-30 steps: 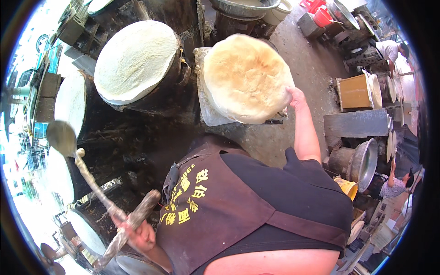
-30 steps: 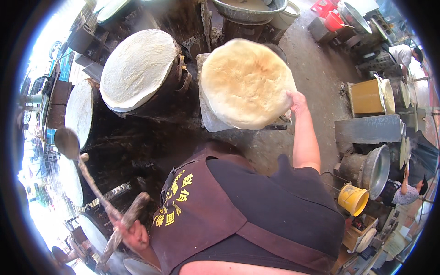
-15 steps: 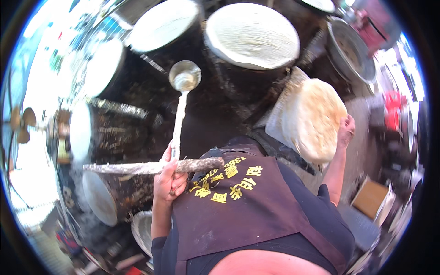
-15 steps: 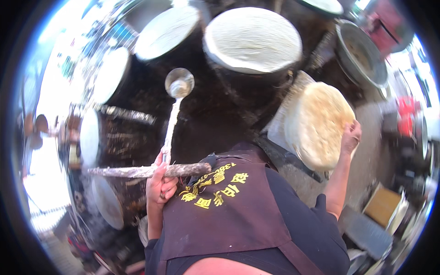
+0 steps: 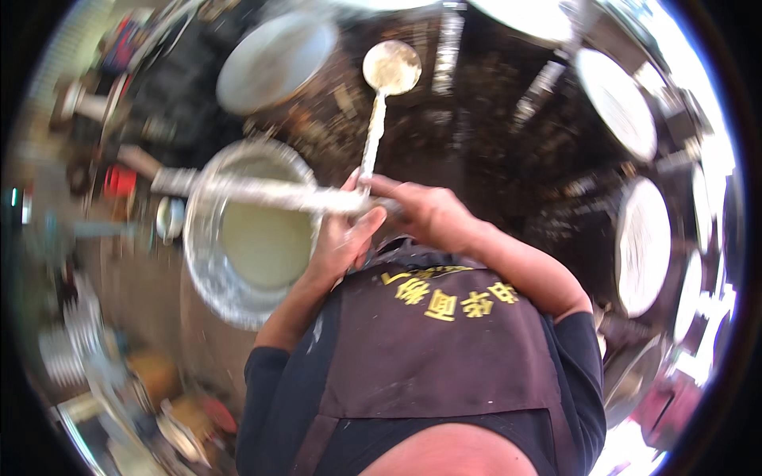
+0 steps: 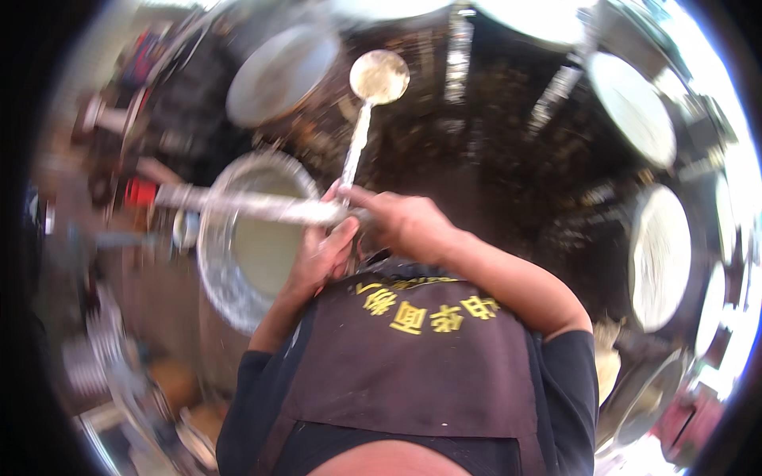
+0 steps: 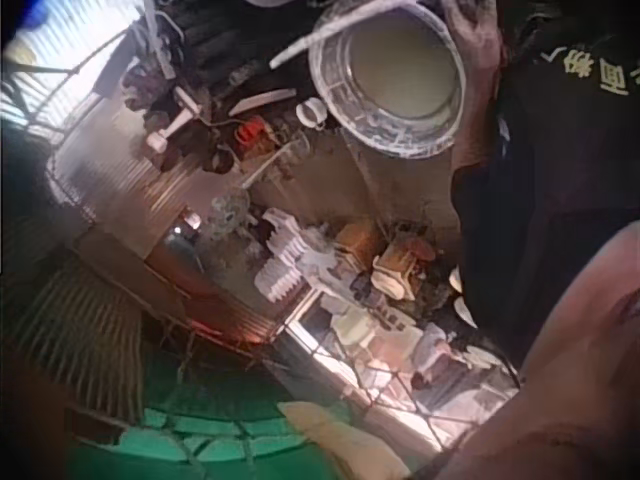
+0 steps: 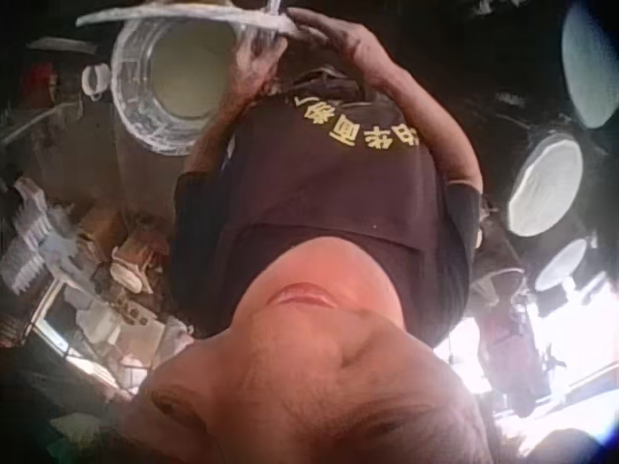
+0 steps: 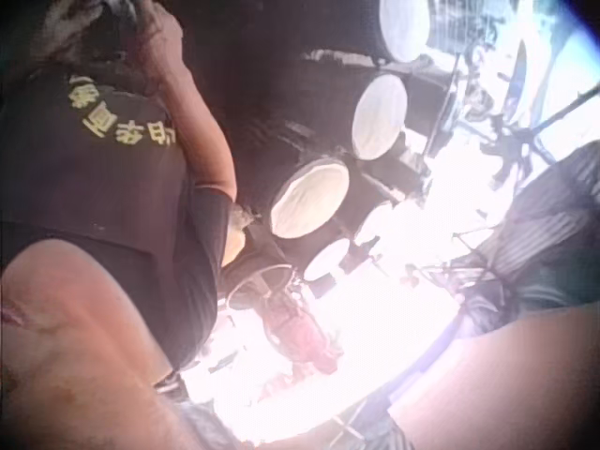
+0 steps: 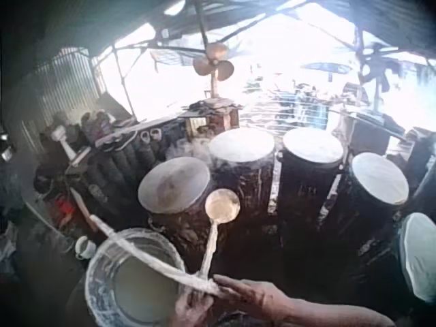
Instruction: The person ladles batter from a large metal bowl onto several hot round griddles, spreads it into thin circles, and removes cooked sheets with a spatula. The person stacks the finished sheets on a nearby surface.
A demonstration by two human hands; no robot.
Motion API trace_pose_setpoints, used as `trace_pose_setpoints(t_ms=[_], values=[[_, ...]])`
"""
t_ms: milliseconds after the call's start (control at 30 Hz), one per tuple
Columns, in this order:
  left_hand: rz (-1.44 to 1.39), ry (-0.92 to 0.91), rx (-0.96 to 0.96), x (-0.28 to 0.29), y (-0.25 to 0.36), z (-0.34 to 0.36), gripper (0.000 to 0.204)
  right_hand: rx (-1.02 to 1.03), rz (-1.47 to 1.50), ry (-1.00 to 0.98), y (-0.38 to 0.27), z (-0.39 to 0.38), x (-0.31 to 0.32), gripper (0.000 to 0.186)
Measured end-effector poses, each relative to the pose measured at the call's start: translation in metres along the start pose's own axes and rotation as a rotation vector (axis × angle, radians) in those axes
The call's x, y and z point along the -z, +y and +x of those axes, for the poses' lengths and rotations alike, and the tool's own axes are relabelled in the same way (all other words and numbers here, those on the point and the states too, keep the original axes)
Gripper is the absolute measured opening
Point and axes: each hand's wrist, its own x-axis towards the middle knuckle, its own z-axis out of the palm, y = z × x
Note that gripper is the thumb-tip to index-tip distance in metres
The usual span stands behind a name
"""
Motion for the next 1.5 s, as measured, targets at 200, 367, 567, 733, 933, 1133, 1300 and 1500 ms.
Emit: trace_pose_setpoints(t_ms=[200, 367, 567, 733, 933, 1133, 1300, 1500], values=[[0.602, 0.713, 0.161, 0.087, -0.123, -0.056, 0.056, -0.196, 0.297, 0.009, 0.105, 0.022, -0.009, 0.042], [0.734, 0.706, 0.601, 0.253, -0.209, -0.113, 0.059, -0.264, 0.181, -0.151, 0.026, 0.073, -0.078, 0.045], [0.783, 0.315, 0.437, 0.245, -0.231, -0.151, 0.063, -0.356, 0.228, -0.18, 0.003, 0.097, -0.109, 0.049], [0.82, 0.377, 0.555, 0.291, -0.236, -0.178, 0.061, -0.483, 0.259, -0.122, 0.008, 0.09, -0.118, 0.047], [0.832, 0.103, 0.357, 0.312, -0.198, -0.158, 0.063, -0.506, 0.223, -0.13, 0.001, 0.073, -0.129, 0.047], [1.221, 0.072, 0.29, 0.355, -0.274, -0.119, 0.065, -0.516, 0.212, -0.112, -0.009, 0.065, -0.129, 0.046], [-0.062, 0.128, 0.927, 0.289, -0.179, -0.146, 0.052, -0.693, 0.35, -0.07, 0.03, 0.035, -0.109, 0.047], [-1.353, 0.258, 0.668, 0.21, -0.171, -0.178, 0.046, -0.663, 0.425, -0.149, 0.067, 0.027, -0.084, 0.048]])
